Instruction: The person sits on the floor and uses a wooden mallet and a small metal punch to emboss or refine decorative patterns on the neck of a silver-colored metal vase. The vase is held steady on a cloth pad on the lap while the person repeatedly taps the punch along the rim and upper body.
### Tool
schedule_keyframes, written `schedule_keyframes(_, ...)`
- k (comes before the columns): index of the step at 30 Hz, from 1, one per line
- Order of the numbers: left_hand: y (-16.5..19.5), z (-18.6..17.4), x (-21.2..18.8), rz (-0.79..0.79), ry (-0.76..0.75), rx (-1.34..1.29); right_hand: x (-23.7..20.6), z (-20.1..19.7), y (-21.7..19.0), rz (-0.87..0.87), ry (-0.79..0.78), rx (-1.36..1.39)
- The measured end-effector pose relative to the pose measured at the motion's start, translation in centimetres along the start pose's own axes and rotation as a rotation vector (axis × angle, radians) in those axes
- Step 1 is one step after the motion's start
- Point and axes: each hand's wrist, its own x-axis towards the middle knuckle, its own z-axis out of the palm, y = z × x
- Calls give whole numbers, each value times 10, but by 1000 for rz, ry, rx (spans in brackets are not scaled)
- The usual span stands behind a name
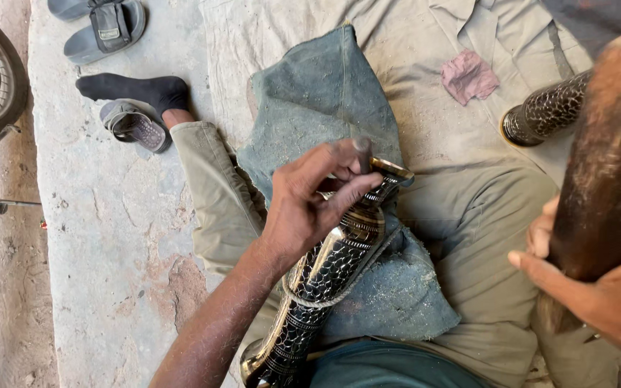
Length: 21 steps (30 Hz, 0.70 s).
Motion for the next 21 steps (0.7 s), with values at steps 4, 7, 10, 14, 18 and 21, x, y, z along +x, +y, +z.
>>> schedule_keyframes(4,1,2,-1,46,23,80,17,-7,-43,-31,68,-566)
schedule_keyframes(7,1,2,-1,72,18,87,28,-12,-62,-230,36,-914)
schedule_keyframes(10,2,0,1,70,0,58,37,-8,-62,-331,64,-921)
schedule_keyframes(14,2,0,1,73,12,73,40,-12,-50,-311,60,-858)
schedule_keyframes(18,-1,1,1,78,-11,71,43,-17,-42,-363,63,-882)
schedule_keyframes(21,-2,1,0,107,10,78,47,-13,-36,-317,106,-754)
